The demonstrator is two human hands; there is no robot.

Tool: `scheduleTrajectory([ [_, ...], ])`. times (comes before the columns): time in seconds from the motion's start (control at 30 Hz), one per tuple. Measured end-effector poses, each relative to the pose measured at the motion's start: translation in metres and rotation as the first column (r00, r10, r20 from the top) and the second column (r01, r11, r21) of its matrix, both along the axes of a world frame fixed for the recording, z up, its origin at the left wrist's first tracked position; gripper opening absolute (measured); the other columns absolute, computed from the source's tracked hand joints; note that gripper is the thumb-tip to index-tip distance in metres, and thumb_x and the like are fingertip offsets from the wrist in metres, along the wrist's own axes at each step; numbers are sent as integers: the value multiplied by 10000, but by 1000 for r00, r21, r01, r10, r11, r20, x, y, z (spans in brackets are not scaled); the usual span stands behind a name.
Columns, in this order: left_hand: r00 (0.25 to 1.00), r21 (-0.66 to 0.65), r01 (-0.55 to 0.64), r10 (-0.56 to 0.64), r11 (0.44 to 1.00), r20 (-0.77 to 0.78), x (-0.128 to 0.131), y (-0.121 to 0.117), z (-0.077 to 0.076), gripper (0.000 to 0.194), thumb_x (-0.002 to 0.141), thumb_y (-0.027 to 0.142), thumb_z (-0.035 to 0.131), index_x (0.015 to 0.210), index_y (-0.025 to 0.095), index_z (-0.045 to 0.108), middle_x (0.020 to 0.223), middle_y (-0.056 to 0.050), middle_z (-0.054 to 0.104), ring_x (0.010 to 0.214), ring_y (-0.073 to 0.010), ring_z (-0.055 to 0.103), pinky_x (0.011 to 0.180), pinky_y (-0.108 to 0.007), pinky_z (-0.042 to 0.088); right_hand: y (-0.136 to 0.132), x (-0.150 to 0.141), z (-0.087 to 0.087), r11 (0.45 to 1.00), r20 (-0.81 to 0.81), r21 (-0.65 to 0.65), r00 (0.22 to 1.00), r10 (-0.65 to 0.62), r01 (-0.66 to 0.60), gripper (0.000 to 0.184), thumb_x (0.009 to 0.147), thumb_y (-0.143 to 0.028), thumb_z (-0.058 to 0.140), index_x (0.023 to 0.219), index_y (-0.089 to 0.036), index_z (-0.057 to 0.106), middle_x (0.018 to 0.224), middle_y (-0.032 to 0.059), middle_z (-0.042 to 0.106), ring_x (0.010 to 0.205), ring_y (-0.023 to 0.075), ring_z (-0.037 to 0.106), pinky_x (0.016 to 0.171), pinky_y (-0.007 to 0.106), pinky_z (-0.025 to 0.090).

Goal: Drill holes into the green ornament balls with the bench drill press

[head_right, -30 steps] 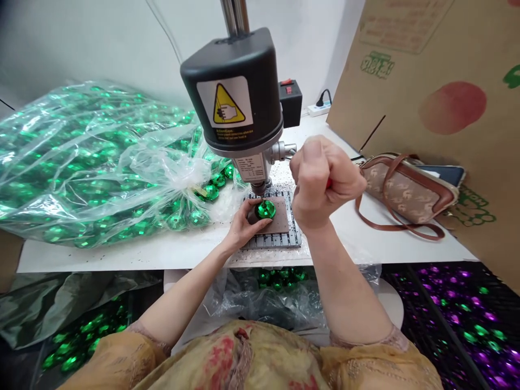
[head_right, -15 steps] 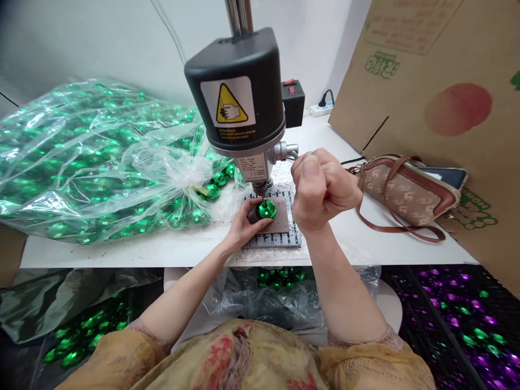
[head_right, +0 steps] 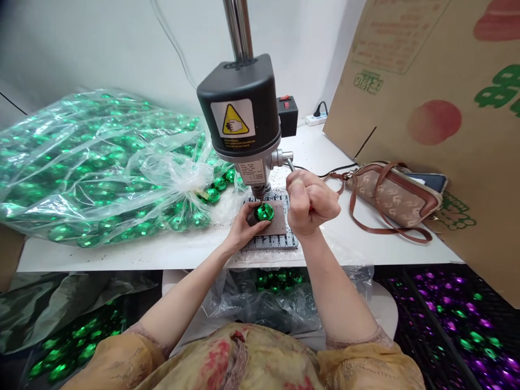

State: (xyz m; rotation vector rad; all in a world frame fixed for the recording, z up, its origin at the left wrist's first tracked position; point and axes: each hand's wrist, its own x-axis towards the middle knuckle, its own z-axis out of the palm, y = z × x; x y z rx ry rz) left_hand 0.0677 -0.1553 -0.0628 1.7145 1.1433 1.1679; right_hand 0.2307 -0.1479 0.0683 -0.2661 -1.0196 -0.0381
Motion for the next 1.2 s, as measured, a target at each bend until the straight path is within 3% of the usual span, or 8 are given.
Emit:
scheduleTrajectory([
  [0.37, 986, 217, -111, 135, 970, -99, 6, -37, 14, 417, 805, 407, 845, 1138, 240, 659, 1094, -83, 706, 1061, -277, 683, 946, -422, 550, 0, 0, 65, 925, -47, -372, 997, 58, -72, 541, 911, -549, 631, 600, -226, 329, 495, -74, 322, 428, 43, 295, 460, 273, 285],
  [0.53, 856, 409, 408, -187, 816, -482, 5, -109, -6, 357, 913, 463, 728, 1186, 240, 673, 1094, -121, 728, 928, -252, 702, 800, -381, 566, 0, 0, 65, 926, -28, -371, 997, 65, -71, 538, 910, -563, 619, 615, -239, 307, 514, -62, 314, 440, 51, 287, 464, 293, 285],
  [0.67, 758, 347, 541, -265, 766, -596, -8, -122, -18, 469, 870, 560, 778, 1240, 290, 678, 1181, -115, 743, 954, -272, 716, 808, -392, 571, -2, 1, 63, 936, -20, -346, 998, 68, -70, 493, 945, -459, 607, 613, -236, 320, 510, -57, 328, 426, 54, 300, 445, 295, 288],
  [0.77, 899, 433, 360, -182, 827, -399, -27, -85, 0, 339, 914, 478, 753, 1202, 310, 690, 1177, -92, 753, 1024, -281, 719, 876, -410, 577, -3, 1, 64, 930, 1, -366, 1000, 31, -28, 502, 952, -459, 598, 608, -235, 308, 501, -54, 331, 427, 59, 310, 446, 302, 301],
  [0.83, 965, 431, 35, 81, 901, -249, -41, -42, 18, 166, 981, 314, 641, 1132, 280, 701, 1088, -89, 749, 1018, -279, 706, 926, -431, 561, -3, 1, 64, 930, 3, -367, 1000, 24, -21, 514, 952, -476, 593, 608, -235, 297, 502, -52, 325, 432, 58, 312, 451, 305, 300],
  [0.93, 897, 302, -276, 357, 912, -259, -55, 34, 38, 176, 896, 169, 641, 1052, 227, 699, 1061, -113, 710, 1047, -316, 672, 1030, -491, 505, -2, 0, 63, 938, 6, -345, 999, 32, -28, 500, 960, -463, 581, 613, -234, 304, 509, -53, 332, 434, 50, 314, 452, 296, 302],
  [1.07, 846, 172, -276, 324, 946, -424, -53, 105, 38, 361, 753, 104, 735, 1096, 185, 659, 1140, -138, 681, 1139, -357, 645, 1055, -483, 481, -1, 1, 62, 945, -11, -324, 999, 49, -50, 491, 958, -437, 594, 601, -225, 332, 500, -58, 343, 424, 43, 318, 438, 278, 306],
  [1.2, 839, 119, -216, 246, 969, -485, -44, 122, 28, 435, 722, 107, 774, 1119, 196, 620, 1140, -112, 681, 1130, -325, 648, 998, -411, 490, 1, 3, 60, 943, -17, -322, 996, 84, -85, 506, 954, -468, 600, 598, -216, 343, 497, -67, 355, 425, 36, 326, 440, 252, 306],
])
